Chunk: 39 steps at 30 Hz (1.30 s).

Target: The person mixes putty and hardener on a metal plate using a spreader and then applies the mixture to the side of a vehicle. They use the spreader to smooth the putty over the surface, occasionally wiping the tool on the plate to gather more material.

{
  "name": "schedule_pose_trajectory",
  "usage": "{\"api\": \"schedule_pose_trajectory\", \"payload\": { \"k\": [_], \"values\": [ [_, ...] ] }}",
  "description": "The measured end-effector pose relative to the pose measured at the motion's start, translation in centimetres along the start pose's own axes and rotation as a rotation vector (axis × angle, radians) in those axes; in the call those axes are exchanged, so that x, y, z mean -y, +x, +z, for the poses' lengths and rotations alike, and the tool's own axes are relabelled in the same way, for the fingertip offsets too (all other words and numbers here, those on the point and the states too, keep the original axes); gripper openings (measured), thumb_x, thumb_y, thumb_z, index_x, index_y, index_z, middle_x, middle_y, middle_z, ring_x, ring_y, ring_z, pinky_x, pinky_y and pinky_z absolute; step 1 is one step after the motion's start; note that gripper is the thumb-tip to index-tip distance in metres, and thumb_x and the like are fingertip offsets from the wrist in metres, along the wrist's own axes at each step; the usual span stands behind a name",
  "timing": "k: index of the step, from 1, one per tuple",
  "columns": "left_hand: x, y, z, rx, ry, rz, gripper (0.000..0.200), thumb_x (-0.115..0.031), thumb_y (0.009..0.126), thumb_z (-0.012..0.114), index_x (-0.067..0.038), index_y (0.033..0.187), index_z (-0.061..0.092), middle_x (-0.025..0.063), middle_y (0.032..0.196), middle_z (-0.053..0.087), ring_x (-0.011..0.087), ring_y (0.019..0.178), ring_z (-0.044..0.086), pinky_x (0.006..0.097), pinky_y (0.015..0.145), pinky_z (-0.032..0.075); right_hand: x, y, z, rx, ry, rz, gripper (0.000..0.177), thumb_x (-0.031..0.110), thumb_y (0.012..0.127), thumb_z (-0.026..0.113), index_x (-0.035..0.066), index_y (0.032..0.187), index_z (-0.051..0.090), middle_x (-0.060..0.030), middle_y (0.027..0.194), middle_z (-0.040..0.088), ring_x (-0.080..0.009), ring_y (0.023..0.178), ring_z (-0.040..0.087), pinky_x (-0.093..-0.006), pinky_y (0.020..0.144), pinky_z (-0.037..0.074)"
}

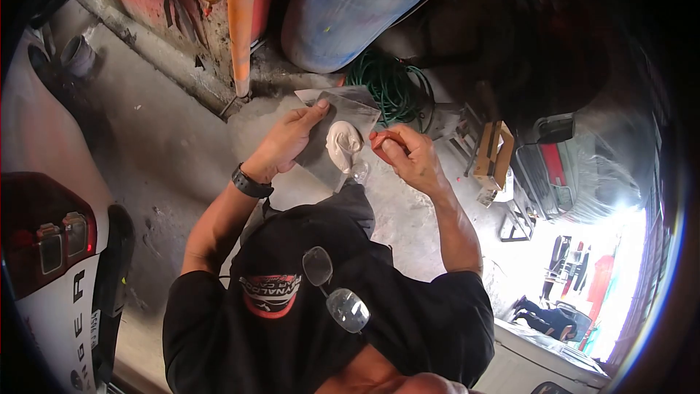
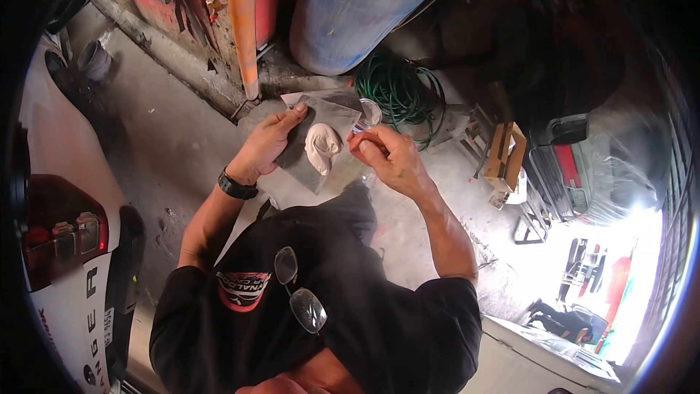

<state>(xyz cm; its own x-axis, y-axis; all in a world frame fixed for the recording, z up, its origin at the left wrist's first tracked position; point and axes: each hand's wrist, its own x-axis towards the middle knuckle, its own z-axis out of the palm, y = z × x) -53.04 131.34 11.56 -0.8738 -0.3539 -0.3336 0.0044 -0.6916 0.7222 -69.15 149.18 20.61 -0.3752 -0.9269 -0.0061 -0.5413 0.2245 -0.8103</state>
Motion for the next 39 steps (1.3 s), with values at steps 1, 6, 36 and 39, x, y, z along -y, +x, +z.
{"api": "schedule_pose_trajectory", "payload": {
  "k": [1, 6, 36, 39],
  "values": [
    [0.1, 0.2, -0.2, -0.008, 0.005, 0.011, 0.050, -0.045, 0.102, 0.057, 0.002, 0.115, 0.067, 0.0008, 0.102, 0.068, 0.0057, 0.086, 0.060, 0.0234, 0.074, 0.049, -0.3, 0.0, 0.2, -0.037, 0.033, -0.009, 0.017, 0.010, 0.095, 0.058, 0.000, 0.103, 0.070, -0.0093, 0.095, 0.075, -0.0121, 0.085, 0.069, -0.0264, 0.078, 0.054],
    [0.2, 0.4, -0.3, -0.006, -0.009, 0.013, 0.050, -0.045, 0.102, 0.056, 0.003, 0.115, 0.067, 0.0008, 0.103, 0.068, 0.0055, 0.087, 0.059, 0.0233, 0.076, 0.049, -0.1, 0.1, -0.6, 0.099, 0.000, 0.087, 0.020, 0.013, 0.094, 0.058, 0.000, 0.102, 0.071, -0.0090, 0.094, 0.074, -0.0132, 0.084, 0.067, -0.0278, 0.078, 0.053],
    [0.5, 0.8, 0.5, 0.050, 0.174, 0.061, 0.059, -0.050, 0.103, 0.052, 0.006, 0.112, 0.066, -0.0035, 0.090, 0.062, 0.0025, 0.080, 0.049, 0.0213, 0.069, 0.041, -0.9, 0.4, -0.4, 0.103, 0.091, 0.168, 0.029, 0.021, 0.093, 0.054, -0.002, 0.094, 0.073, -0.0044, 0.066, 0.063, -0.0069, 0.047, 0.049, -0.0258, 0.041, 0.038],
    [0.5, 0.6, 0.5, 0.066, 0.177, 0.024, 0.057, -0.049, 0.104, 0.051, 0.005, 0.109, 0.067, -0.0049, 0.089, 0.060, 0.0023, 0.079, 0.047, 0.0218, 0.069, 0.041, -1.0, 0.2, -0.4, 0.081, 0.067, 0.155, 0.029, 0.020, 0.093, 0.054, -0.002, 0.095, 0.072, -0.0039, 0.065, 0.061, -0.0065, 0.049, 0.048, -0.0260, 0.044, 0.037]
  ]
}}
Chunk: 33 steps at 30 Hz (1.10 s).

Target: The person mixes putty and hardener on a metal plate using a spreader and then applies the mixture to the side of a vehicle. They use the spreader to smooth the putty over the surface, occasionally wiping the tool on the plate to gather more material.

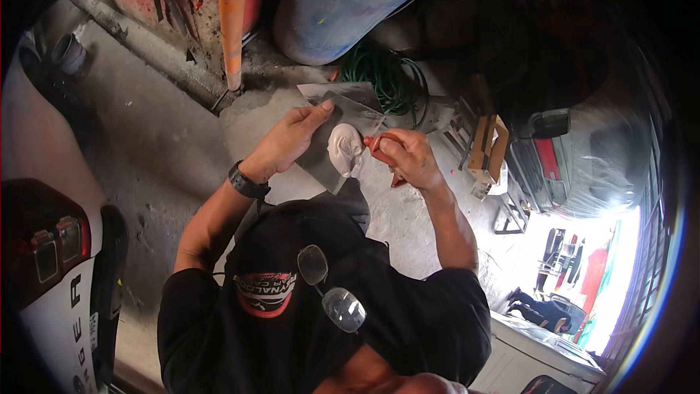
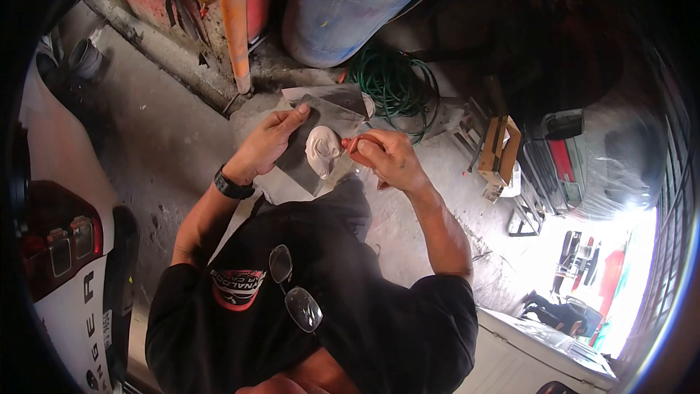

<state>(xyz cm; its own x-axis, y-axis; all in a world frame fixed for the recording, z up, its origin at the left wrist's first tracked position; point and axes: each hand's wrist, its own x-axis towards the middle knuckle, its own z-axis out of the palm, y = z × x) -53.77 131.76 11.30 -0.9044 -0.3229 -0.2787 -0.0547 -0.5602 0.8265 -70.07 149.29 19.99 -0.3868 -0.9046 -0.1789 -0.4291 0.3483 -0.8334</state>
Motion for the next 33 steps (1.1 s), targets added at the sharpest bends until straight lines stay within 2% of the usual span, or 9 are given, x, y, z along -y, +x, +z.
{"api": "schedule_pose_trajectory", "payload": {
  "k": [10, 15, 19, 22, 25, 26, 28, 31, 33],
  "values": [
    [1.6, -0.1, 0.2, -0.005, 0.063, 0.143, 0.045, -0.043, 0.106, 0.049, -0.005, 0.092, 0.067, -0.0099, 0.078, 0.055, -0.0011, 0.068, 0.040, 0.0197, 0.058, 0.034, 1.4, -0.3, -0.5, 0.023, -0.076, 0.046, 0.027, 0.021, 0.092, 0.054, 0.000, 0.092, 0.072, -0.0047, 0.060, 0.058, -0.0088, 0.048, 0.049, -0.0289, 0.043, 0.040],
    [2.2, 0.1, 0.6, -0.091, -0.211, 0.183, 0.041, -0.040, 0.106, 0.049, -0.006, 0.092, 0.068, -0.0081, 0.079, 0.060, -0.0006, 0.069, 0.048, 0.0203, 0.060, 0.039, -3.4, -0.3, -2.5, -0.061, -0.254, 0.353, 0.026, 0.021, 0.094, 0.054, 0.003, 0.086, 0.070, -0.0012, 0.059, 0.052, -0.0089, 0.047, 0.049, -0.0274, 0.041, 0.040],
    [1.3, 0.3, 1.0, -0.245, -0.268, 0.109, 0.037, -0.040, 0.104, 0.054, -0.007, 0.097, 0.069, -0.0066, 0.082, 0.062, 0.0020, 0.077, 0.055, 0.0214, 0.067, 0.045, -5.5, -1.8, -3.7, -0.156, 0.069, 0.391, 0.026, 0.023, 0.098, 0.053, 0.004, 0.098, 0.070, -0.0004, 0.059, 0.051, -0.0077, 0.047, 0.048, -0.0256, 0.043, 0.042],
    [0.5, 1.3, 3.1, -0.487, -0.350, -0.015, 0.033, -0.040, 0.104, 0.055, -0.011, 0.096, 0.070, -0.0077, 0.083, 0.062, 0.0024, 0.080, 0.056, 0.0217, 0.068, 0.046, -7.2, -2.5, -3.3, -0.200, 0.216, 0.376, 0.027, 0.023, 0.100, 0.052, 0.003, 0.107, 0.069, -0.0006, 0.060, 0.054, -0.0072, 0.048, 0.051, -0.0250, 0.043, 0.042],
    [2.7, 4.0, 2.7, -0.245, -0.475, -0.093, 0.040, -0.041, 0.103, 0.055, -0.005, 0.118, 0.064, -0.0014, 0.107, 0.066, 0.0105, 0.093, 0.063, 0.0258, 0.086, 0.050, -7.2, -3.2, -3.0, -0.202, 0.220, 0.374, 0.026, 0.021, 0.101, 0.052, 0.002, 0.109, 0.069, -0.0014, 0.064, 0.059, -0.0078, 0.050, 0.055, -0.0249, 0.044, 0.044],
    [3.6, 5.0, 3.1, -0.270, -0.391, -0.046, 0.034, -0.040, 0.103, 0.055, -0.007, 0.104, 0.062, -0.0046, 0.096, 0.060, 0.0078, 0.084, 0.055, 0.0250, 0.076, 0.044, -6.1, -3.5, -3.4, -0.204, 0.157, 0.408, 0.024, 0.018, 0.100, 0.053, 0.002, 0.108, 0.069, -0.0044, 0.069, 0.065, -0.0112, 0.054, 0.061, -0.0287, 0.050, 0.049],
    [4.7, 6.6, 4.6, -0.305, -0.217, 0.049, 0.039, -0.039, 0.105, 0.054, -0.012, 0.076, 0.058, -0.0109, 0.075, 0.047, 0.0025, 0.067, 0.038, 0.0236, 0.056, 0.031, -7.9, -3.9, -3.4, -0.287, 0.064, 0.189, 0.023, 0.017, 0.098, 0.054, 0.003, 0.108, 0.069, -0.0070, 0.073, 0.068, -0.0157, 0.057, 0.064, -0.0316, 0.056, 0.051],
    [4.5, 8.1, 7.3, -0.210, 0.353, 0.129, 0.046, -0.040, 0.106, 0.052, -0.010, 0.071, 0.049, -0.0103, 0.072, 0.038, 0.0036, 0.065, 0.028, 0.0249, 0.055, 0.023, -9.7, -4.6, -4.3, -0.401, -0.140, 0.041, 0.019, 0.020, 0.094, 0.059, 0.005, 0.102, 0.069, -0.0137, 0.077, 0.071, -0.0286, 0.064, 0.069, -0.0385, 0.063, 0.053],
    [5.1, 9.7, 8.9, -0.123, 0.405, 0.099, 0.048, -0.041, 0.106, 0.050, -0.010, 0.070, 0.047, -0.0100, 0.070, 0.036, 0.0033, 0.065, 0.027, 0.0252, 0.055, 0.022, -9.6, -5.0, -6.3, -0.398, -0.362, 0.068, 0.018, 0.022, 0.093, 0.061, 0.006, 0.098, 0.070, -0.0135, 0.074, 0.071, -0.0309, 0.063, 0.069, -0.0400, 0.059, 0.053]
  ]
}}
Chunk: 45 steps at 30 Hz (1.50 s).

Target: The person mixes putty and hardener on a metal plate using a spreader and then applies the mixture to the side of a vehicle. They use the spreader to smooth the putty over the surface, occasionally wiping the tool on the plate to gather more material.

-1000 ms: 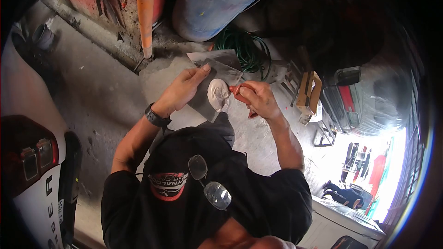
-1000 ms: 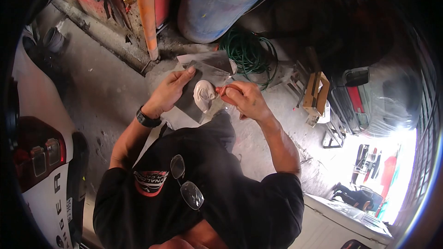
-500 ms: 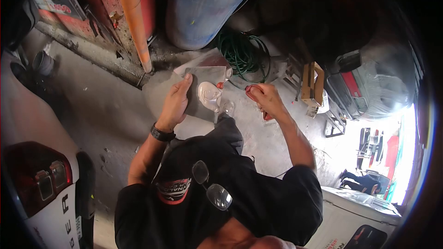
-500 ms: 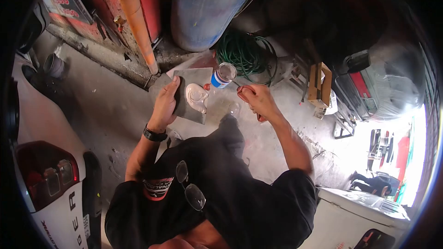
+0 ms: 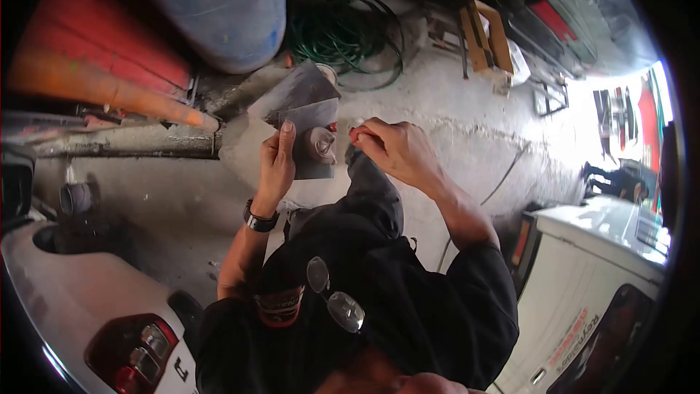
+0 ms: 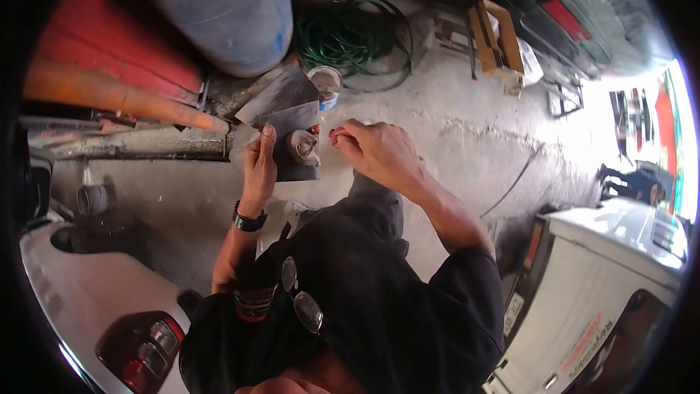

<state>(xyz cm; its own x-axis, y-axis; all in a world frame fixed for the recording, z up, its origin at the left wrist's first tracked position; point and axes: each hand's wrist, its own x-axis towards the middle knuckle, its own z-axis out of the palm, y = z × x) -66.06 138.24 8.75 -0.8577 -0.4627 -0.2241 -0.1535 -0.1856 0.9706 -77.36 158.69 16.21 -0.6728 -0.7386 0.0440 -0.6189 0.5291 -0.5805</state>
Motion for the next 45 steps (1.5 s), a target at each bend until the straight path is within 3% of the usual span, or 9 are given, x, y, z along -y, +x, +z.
{"api": "schedule_pose_trajectory", "payload": {
  "k": [3, 22, 40, 43, 45],
  "values": [
    [0.0, 1.7, 2.4, 0.115, 0.048, -0.020, 0.049, -0.040, 0.107, 0.049, -0.009, 0.069, 0.046, -0.0097, 0.069, 0.035, 0.0032, 0.065, 0.027, 0.0255, 0.055, 0.021, -1.5, 0.4, -1.3, 0.065, -0.138, 0.087, 0.019, 0.024, 0.092, 0.063, 0.006, 0.093, 0.068, -0.0153, 0.070, 0.068, -0.0370, 0.065, 0.066, -0.0434, 0.059, 0.051],
    [3.8, 8.6, 10.1, 0.361, 0.040, 0.022, 0.050, -0.034, 0.108, 0.049, -0.005, 0.068, 0.042, -0.0075, 0.067, 0.036, 0.0044, 0.065, 0.030, 0.0271, 0.055, 0.027, -9.2, 1.1, -3.7, 0.105, -0.230, 0.222, 0.027, 0.029, 0.094, 0.056, 0.004, 0.086, 0.066, -0.0196, 0.063, 0.065, -0.0395, 0.059, 0.066, -0.0493, 0.056, 0.052],
    [5.6, 11.4, 14.4, 0.435, 0.072, -0.011, 0.048, -0.035, 0.108, 0.047, -0.004, 0.071, 0.046, -0.0078, 0.069, 0.036, 0.0042, 0.068, 0.029, 0.0262, 0.057, 0.026, -13.1, 1.0, -4.8, 0.168, -0.311, 0.323, 0.029, 0.030, 0.096, 0.055, 0.006, 0.089, 0.067, -0.0164, 0.064, 0.066, -0.0365, 0.060, 0.067, -0.0473, 0.054, 0.053],
    [6.6, 11.8, 14.6, 0.437, -0.024, -0.058, 0.047, -0.035, 0.108, 0.048, -0.004, 0.072, 0.051, -0.0086, 0.071, 0.040, 0.0042, 0.070, 0.031, 0.0245, 0.060, 0.028, -14.3, 0.6, -4.8, 0.171, -0.274, 0.369, 0.029, 0.031, 0.097, 0.055, 0.005, 0.091, 0.067, -0.0166, 0.069, 0.068, -0.0365, 0.063, 0.068, -0.0478, 0.059, 0.054],
    [7.0, 11.8, 14.9, 0.345, -0.103, -0.199, 0.044, -0.034, 0.108, 0.048, -0.003, 0.077, 0.057, -0.0090, 0.074, 0.046, 0.0035, 0.071, 0.037, 0.0229, 0.063, 0.032, -15.8, 0.0, -4.8, 0.170, -0.247, 0.420, 0.028, 0.030, 0.097, 0.056, 0.004, 0.092, 0.066, -0.0170, 0.074, 0.070, -0.0366, 0.065, 0.069, -0.0480, 0.062, 0.055]
  ]
}}
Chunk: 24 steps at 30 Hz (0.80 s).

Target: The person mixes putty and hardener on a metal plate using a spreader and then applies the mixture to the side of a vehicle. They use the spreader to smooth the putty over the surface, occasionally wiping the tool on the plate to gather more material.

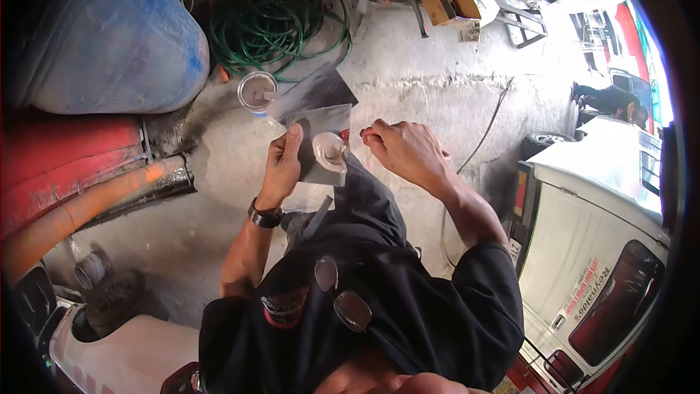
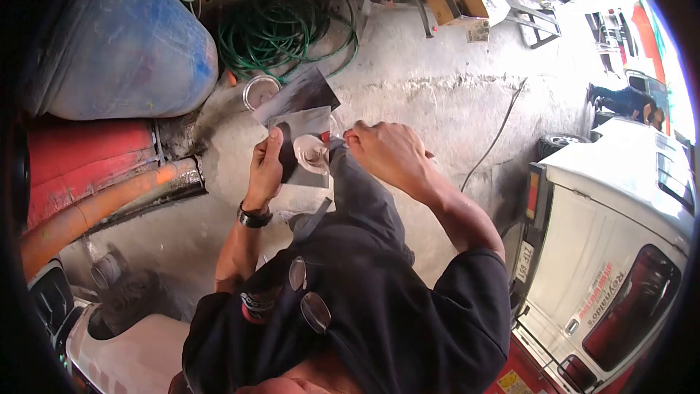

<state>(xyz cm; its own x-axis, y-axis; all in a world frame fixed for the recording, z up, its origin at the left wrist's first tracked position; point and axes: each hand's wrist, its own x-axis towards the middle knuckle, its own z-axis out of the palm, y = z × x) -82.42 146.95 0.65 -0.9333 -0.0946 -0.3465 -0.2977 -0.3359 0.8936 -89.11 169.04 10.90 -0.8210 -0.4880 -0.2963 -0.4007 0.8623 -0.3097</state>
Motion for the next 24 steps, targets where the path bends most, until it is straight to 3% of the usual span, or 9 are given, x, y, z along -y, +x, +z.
{"api": "schedule_pose_trajectory", "payload": {
  "k": [3, 5, 7, 10, 13, 14, 17, 19, 24],
  "values": [
    [2.6, 1.5, -1.9, 0.066, -0.345, -0.156, 0.043, -0.039, 0.105, 0.053, 0.002, 0.103, 0.067, -0.0009, 0.095, 0.066, 0.0059, 0.088, 0.059, 0.0220, 0.082, 0.046, -5.4, 2.0, 2.8, -0.231, 0.338, -0.014, 0.022, 0.025, 0.097, 0.058, 0.003, 0.098, 0.065, -0.0180, 0.083, 0.072, -0.0368, 0.071, 0.070, -0.0475, 0.064, 0.056],
    [4.8, 2.2, -2.5, -0.254, -0.094, -0.134, 0.045, -0.042, 0.102, 0.057, 0.001, 0.110, 0.068, 0.0034, 0.100, 0.068, 0.0096, 0.090, 0.062, 0.0237, 0.085, 0.048, -10.5, 5.7, 5.3, -0.225, 0.525, 0.195, 0.018, 0.017, 0.097, 0.058, 0.001, 0.103, 0.063, -0.0155, 0.080, 0.071, -0.0288, 0.075, 0.072, -0.0418, 0.064, 0.055],
    [3.8, 2.6, -2.8, -0.154, -0.402, -0.290, 0.047, -0.043, 0.100, 0.059, 0.001, 0.116, 0.067, 0.0069, 0.107, 0.069, 0.0137, 0.093, 0.065, 0.0278, 0.084, 0.052, -14.6, 10.3, 5.3, -0.083, 0.733, 0.541, 0.018, 0.015, 0.097, 0.058, -0.001, 0.102, 0.063, -0.0120, 0.075, 0.069, -0.0207, 0.072, 0.072, -0.0365, 0.063, 0.054],
    [4.2, 3.4, -3.8, -0.158, -0.490, -0.321, 0.054, -0.043, 0.102, 0.054, 0.003, 0.130, 0.057, 0.0126, 0.124, 0.065, 0.0223, 0.111, 0.065, 0.0373, 0.097, 0.053, -27.8, 20.9, 15.2, -0.343, 0.992, 0.481, 0.018, 0.015, 0.096, 0.059, -0.002, 0.097, 0.065, -0.0066, 0.069, 0.062, -0.0095, 0.065, 0.060, -0.0312, 0.058, 0.048],
    [7.0, 3.6, -6.2, -0.301, -0.565, -0.306, 0.054, -0.043, 0.105, 0.047, -0.004, 0.142, 0.048, 0.0133, 0.133, 0.061, 0.0289, 0.116, 0.063, 0.0462, 0.099, 0.050, -37.3, 31.9, 21.7, -0.590, 0.911, 0.374, 0.012, 0.012, 0.099, 0.060, 0.003, 0.096, 0.067, 0.0025, 0.075, 0.059, -0.0064, 0.064, 0.054, -0.0240, 0.053, 0.040],
    [6.1, 3.3, -6.4, -0.351, -0.564, -0.363, 0.053, -0.042, 0.105, 0.046, -0.004, 0.144, 0.048, 0.0123, 0.135, 0.060, 0.0278, 0.118, 0.061, 0.0455, 0.101, 0.049, -37.3, 33.8, 20.2, -0.562, 0.964, 0.445, 0.022, 0.022, 0.093, 0.065, 0.003, 0.102, 0.070, -0.0132, 0.069, 0.063, -0.0144, 0.062, 0.059, -0.0334, 0.056, 0.046],
    [8.3, 2.9, -8.5, -0.582, -0.238, -0.363, 0.049, -0.035, 0.110, 0.038, 0.003, 0.140, 0.050, 0.0126, 0.130, 0.058, 0.0210, 0.116, 0.058, 0.0363, 0.098, 0.049, -43.7, 42.4, 22.3, -0.697, 0.611, 0.388, 0.016, 0.013, 0.091, 0.068, 0.007, 0.105, 0.072, 0.0025, 0.072, 0.059, -0.0066, 0.064, 0.048, -0.0256, 0.055, 0.039],
    [6.7, 4.0, -7.0, -0.673, -0.479, -0.437, 0.050, -0.041, 0.105, 0.049, -0.001, 0.134, 0.052, 0.0096, 0.116, 0.062, 0.0210, 0.099, 0.063, 0.0338, 0.086, 0.053, -42.6, 45.1, 18.3, -0.688, 0.470, 0.364, 0.023, 0.017, 0.091, 0.063, 0.008, 0.110, 0.071, -0.0158, 0.077, 0.068, -0.0190, 0.069, 0.066, -0.0334, 0.060, 0.047],
    [9.7, 4.9, -7.0, -0.843, -0.582, -0.469, 0.045, -0.043, 0.100, 0.059, -0.006, 0.125, 0.055, 0.0066, 0.104, 0.063, 0.0166, 0.089, 0.065, 0.0296, 0.079, 0.055, -45.4, 52.3, 17.1, -0.762, 0.381, 0.403, 0.030, 0.015, 0.086, 0.061, 0.009, 0.114, 0.070, -0.0215, 0.095, 0.070, -0.0423, 0.089, 0.068, -0.0469, 0.074, 0.053]
  ]
}}
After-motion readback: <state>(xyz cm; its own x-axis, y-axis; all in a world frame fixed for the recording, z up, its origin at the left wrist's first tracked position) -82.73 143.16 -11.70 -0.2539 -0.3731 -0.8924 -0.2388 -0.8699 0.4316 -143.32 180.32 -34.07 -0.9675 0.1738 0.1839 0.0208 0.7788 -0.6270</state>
